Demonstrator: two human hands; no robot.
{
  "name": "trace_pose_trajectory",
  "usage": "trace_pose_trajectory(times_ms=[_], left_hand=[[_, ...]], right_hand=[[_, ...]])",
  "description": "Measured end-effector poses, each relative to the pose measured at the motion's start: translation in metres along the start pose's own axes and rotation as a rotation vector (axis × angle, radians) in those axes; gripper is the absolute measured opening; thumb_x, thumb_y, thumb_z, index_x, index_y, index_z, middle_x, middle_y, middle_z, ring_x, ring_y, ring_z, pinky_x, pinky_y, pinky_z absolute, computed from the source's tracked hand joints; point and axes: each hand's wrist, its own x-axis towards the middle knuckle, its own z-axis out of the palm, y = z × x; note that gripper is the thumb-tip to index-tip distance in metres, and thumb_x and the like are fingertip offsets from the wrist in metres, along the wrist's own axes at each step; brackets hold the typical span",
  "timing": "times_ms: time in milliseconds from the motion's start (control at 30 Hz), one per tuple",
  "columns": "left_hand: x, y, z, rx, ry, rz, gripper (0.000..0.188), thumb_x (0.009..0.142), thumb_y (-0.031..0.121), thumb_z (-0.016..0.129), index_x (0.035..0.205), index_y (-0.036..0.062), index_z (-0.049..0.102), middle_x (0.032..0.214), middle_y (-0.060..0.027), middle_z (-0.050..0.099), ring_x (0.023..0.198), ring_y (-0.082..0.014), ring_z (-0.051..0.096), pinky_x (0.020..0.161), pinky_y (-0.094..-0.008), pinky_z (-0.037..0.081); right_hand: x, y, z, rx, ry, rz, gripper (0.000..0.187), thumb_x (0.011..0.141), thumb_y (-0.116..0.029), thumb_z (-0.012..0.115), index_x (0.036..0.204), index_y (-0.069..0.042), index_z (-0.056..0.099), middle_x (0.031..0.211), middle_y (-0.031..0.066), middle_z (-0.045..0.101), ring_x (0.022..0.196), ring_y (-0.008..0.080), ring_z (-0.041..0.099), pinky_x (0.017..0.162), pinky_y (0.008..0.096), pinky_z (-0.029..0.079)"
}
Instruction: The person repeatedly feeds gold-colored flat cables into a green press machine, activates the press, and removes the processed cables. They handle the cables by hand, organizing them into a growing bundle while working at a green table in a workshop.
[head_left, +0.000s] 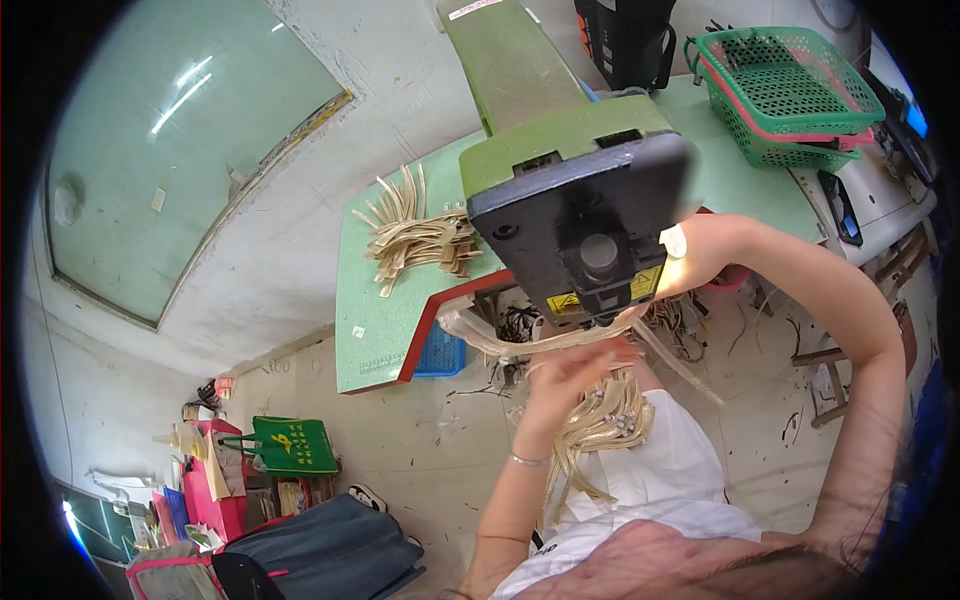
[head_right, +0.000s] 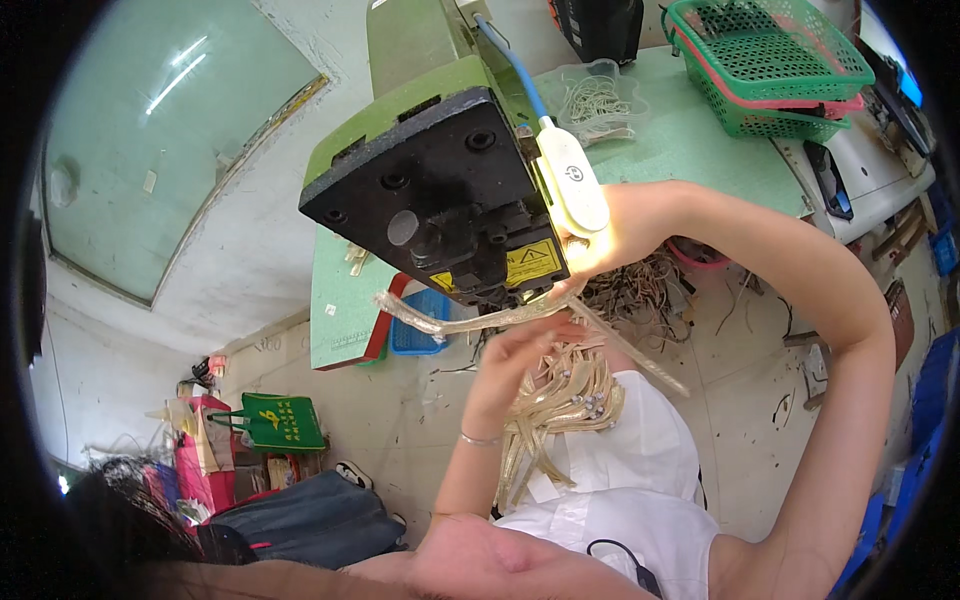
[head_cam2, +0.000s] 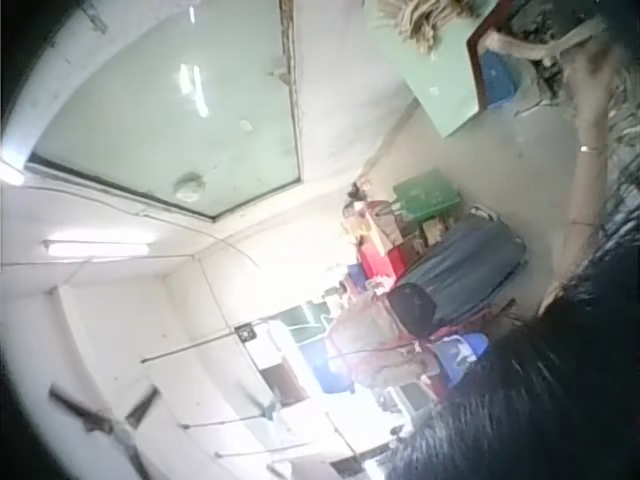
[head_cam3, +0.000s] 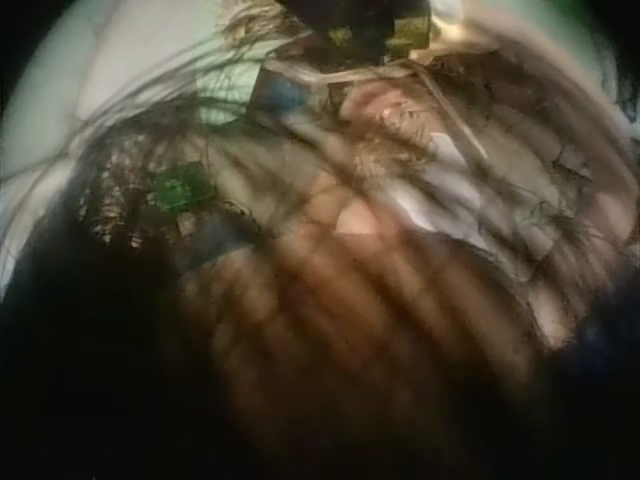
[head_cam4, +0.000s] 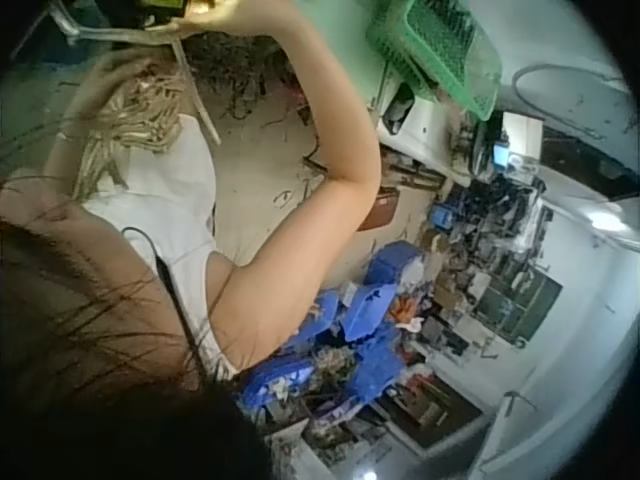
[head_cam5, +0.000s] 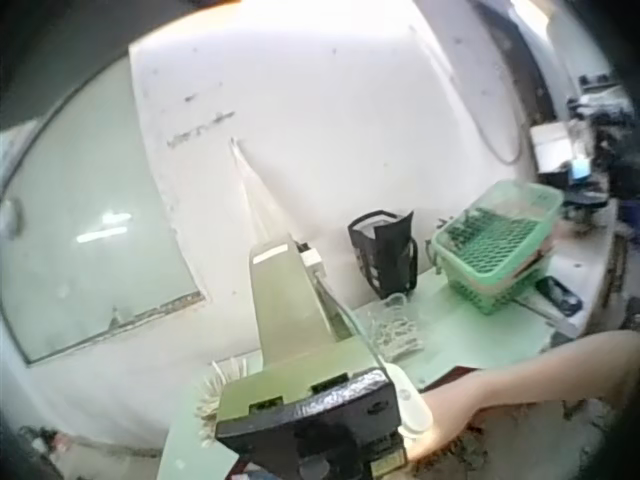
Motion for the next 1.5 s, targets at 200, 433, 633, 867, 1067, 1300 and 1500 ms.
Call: trace_pose_trajectory(times_ms=[200, 433, 633, 867, 1067, 1300, 1500], left_hand=[[-0.004, 0.026, 0.047, -0.096, 0.242, 0.027, 0.028, 0.092, 0.017, 0.056, 0.1, -0.0083, 0.063, 0.092, -0.0114, 0.067, 0.083, -0.0114, 0.062, 0.076, -0.0232, 0.048], [-0.024, 0.031, 0.028, -0.03, 0.406, 0.067, 0.021, 0.09, 0.013, 0.057, 0.088, -0.0068, 0.064, 0.073, -0.0084, 0.064, 0.064, -0.0104, 0.059, 0.06, -0.0207, 0.047], [-0.041, 0.032, -0.008, -0.001, 0.479, 0.096, 0.021, 0.092, 0.012, 0.054, 0.084, -0.0054, 0.063, 0.069, -0.0052, 0.06, 0.06, -0.0089, 0.053, 0.055, -0.0199, 0.04], [-0.053, -0.015, -0.007, 0.113, 0.214, -0.05, 0.012, 0.086, 0.009, 0.059, 0.089, -0.0013, 0.064, 0.074, -0.0047, 0.062, 0.068, -0.0096, 0.057, 0.058, -0.0211, 0.042], [-0.026, 0.03, 0.017, 0.447, 0.256, 0.275, 0.014, 0.086, 0.007, 0.06, 0.093, -0.0027, 0.068, 0.082, -0.0051, 0.065, 0.072, -0.0075, 0.057, 0.064, -0.0189, 0.044], [-0.009, 0.034, 0.036, 0.165, 0.208, 0.103, 0.022, 0.091, 0.013, 0.056, 0.086, -0.0053, 0.067, 0.078, -0.0071, 0.066, 0.069, -0.0104, 0.061, 0.065, -0.0216, 0.048], [-0.005, 0.034, 0.044, 0.093, 0.261, 0.099, 0.024, 0.091, 0.013, 0.055, 0.084, -0.0062, 0.067, 0.076, -0.0068, 0.066, 0.068, -0.0088, 0.06, 0.066, -0.0212, 0.047]], right_hand=[[-0.003, -0.024, 0.003, 0.159, 0.046, -0.163, 0.052, 0.081, -0.039, 0.064, 0.119, -0.006, 0.054, 0.108, 0.0159, 0.06, 0.096, 0.0295, 0.056, 0.086, 0.0351, 0.044], [-0.005, -0.015, 0.019, 0.106, 0.293, -0.251, 0.034, 0.079, -0.028, 0.067, 0.104, -0.005, 0.06, 0.097, 0.0105, 0.063, 0.085, 0.0258, 0.06, 0.075, 0.0322, 0.048], [-0.005, -0.027, 0.038, 0.008, 0.056, -0.075, 0.03, 0.079, -0.026, 0.065, 0.098, -0.003, 0.061, 0.096, 0.0149, 0.06, 0.086, 0.0272, 0.059, 0.071, 0.0352, 0.048], [-0.009, -0.043, 0.119, 0.159, 0.545, -0.528, 0.037, 0.081, -0.014, 0.063, 0.114, -0.001, 0.051, 0.095, 0.0136, 0.053, 0.081, 0.0294, 0.057, 0.072, 0.0398, 0.047], [-0.035, -0.027, 0.088, 0.347, 0.387, -0.244, 0.024, 0.085, -0.013, 0.058, 0.106, 0.0, 0.057, 0.078, 0.0105, 0.054, 0.072, 0.0231, 0.058, 0.062, 0.0343, 0.046], [-0.055, -0.017, 0.07, 1.035, 0.303, 0.29, 0.026, 0.093, -0.022, 0.052, 0.079, -0.002, 0.06, 0.054, -0.0013, 0.048, 0.043, 0.0038, 0.041, 0.039, 0.0218, 0.033], [-0.054, -0.027, 0.061, 0.964, 0.353, 0.416, 0.026, 0.092, -0.021, 0.054, 0.075, -0.001, 0.057, 0.055, -0.0018, 0.049, 0.043, 0.0036, 0.041, 0.039, 0.0222, 0.033]])
